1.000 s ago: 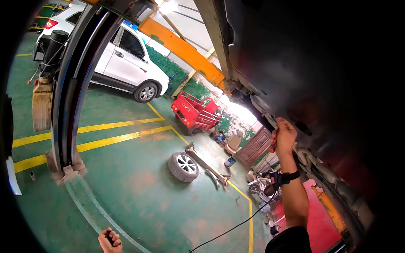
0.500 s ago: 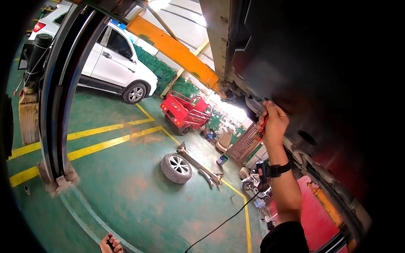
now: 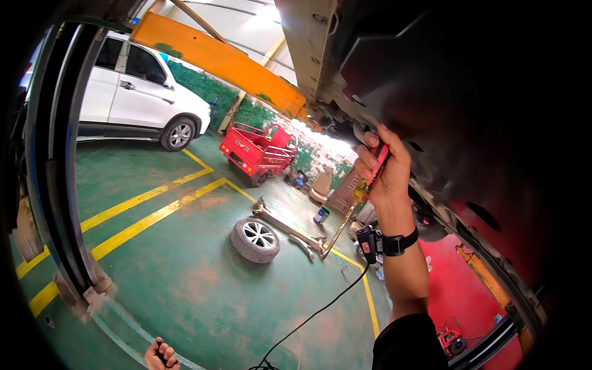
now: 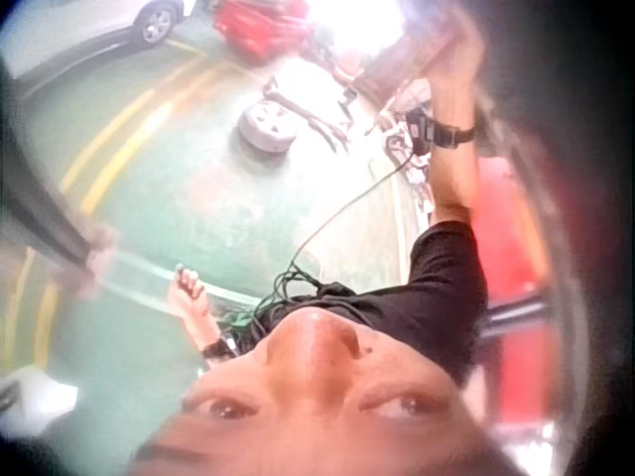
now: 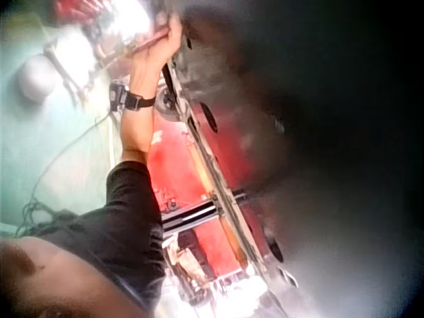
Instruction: The person uses a flathead screwdriver to remove clips and secure components on the plastic undercarriage of a car on a lift, then reaches down to pick up screws from a tray on the floor.
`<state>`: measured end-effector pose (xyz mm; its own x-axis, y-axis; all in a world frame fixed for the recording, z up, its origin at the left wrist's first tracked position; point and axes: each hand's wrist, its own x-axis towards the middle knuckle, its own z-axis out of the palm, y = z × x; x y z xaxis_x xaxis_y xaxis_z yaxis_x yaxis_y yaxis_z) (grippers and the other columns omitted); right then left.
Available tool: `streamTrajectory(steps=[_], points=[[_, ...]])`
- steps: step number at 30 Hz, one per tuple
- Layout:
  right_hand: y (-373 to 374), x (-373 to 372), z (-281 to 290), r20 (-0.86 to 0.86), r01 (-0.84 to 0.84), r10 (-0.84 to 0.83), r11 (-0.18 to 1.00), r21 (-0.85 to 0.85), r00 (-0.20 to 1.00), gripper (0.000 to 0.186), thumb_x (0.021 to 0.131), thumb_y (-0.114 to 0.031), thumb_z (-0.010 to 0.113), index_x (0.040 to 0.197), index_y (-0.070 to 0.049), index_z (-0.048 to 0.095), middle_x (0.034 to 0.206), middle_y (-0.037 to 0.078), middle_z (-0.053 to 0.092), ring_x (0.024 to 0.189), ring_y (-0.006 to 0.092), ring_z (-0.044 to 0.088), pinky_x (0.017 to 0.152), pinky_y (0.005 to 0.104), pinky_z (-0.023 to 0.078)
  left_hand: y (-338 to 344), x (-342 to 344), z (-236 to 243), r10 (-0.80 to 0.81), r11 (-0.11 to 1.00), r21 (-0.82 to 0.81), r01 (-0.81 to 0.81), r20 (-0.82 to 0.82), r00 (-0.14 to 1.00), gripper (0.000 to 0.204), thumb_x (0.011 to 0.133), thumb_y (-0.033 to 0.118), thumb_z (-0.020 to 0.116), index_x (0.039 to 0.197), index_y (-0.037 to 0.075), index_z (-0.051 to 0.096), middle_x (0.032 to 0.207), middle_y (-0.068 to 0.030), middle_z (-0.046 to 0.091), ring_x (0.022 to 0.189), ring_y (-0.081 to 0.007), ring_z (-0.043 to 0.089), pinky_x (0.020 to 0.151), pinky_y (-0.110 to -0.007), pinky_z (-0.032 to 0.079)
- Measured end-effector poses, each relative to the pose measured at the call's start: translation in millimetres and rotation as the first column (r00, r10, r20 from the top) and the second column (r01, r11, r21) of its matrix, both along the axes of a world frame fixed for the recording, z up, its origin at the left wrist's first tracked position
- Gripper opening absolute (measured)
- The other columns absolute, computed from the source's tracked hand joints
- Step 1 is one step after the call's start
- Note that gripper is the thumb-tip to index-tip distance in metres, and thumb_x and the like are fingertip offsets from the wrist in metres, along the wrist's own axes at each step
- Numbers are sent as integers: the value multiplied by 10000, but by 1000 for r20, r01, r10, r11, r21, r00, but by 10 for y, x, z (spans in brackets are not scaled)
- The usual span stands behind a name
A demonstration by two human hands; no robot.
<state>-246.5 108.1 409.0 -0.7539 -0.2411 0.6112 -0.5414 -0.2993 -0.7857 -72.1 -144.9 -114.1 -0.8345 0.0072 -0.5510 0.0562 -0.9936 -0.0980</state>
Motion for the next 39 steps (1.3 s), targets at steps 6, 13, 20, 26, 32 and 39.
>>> streamTrajectory(steps=[6,13,20,26,32,39], points=[[-110,56,-180,-134,150,-148,989,2,980,264,967,-218,527,1198,-97,568,720,-8,475,464,94,409,355,256,338,-180,-457,-213,-160,987,-2,160,10,987,171,997,136,441,830,112,461,650,21,365,498,-98,290,364,-239,199],[79,325,-453,-93,485,-477,843,234,874,236,941,-130,562,1146,-28,616,685,21,507,434,118,463,350,265,360,-595,-935,-101,-426,903,-84,422,-37,904,184,1003,136,450,825,106,484,658,23,349,519,-99,303,369,-240,212],[947,675,-315,-56,932,-940,323,163,335,114,913,-166,582,990,-84,572,699,2,504,445,109,450,374,261,364,-673,-1210,-91,-599,799,-86,596,-10,801,138,998,133,466,884,79,522,658,21,355,532,-106,311,371,-232,231],[1220,819,77,22,974,-974,226,-7,226,97,868,-123,605,932,-50,606,699,19,518,515,125,468,424,282,374,-541,-1306,-371,-721,692,-40,721,-80,688,104,998,131,465,926,74,514,669,15,364,544,-110,319,372,-236,241],[1131,658,-28,32,988,-988,152,38,151,87,859,-126,616,862,-52,570,698,25,520,517,128,471,439,282,385,-453,-1448,-385,-761,649,-29,760,-36,648,105,999,132,472,940,62,523,675,4,382,559,-119,343,377,-238,262],[1115,504,-126,-106,989,-985,132,60,138,155,879,-126,603,991,-21,587,702,39,514,520,129,479,434,272,392,-317,-1529,-478,-800,599,-29,800,-3,599,104,995,136,483,951,59,536,672,4,397,548,-121,351,372,-236,268]])
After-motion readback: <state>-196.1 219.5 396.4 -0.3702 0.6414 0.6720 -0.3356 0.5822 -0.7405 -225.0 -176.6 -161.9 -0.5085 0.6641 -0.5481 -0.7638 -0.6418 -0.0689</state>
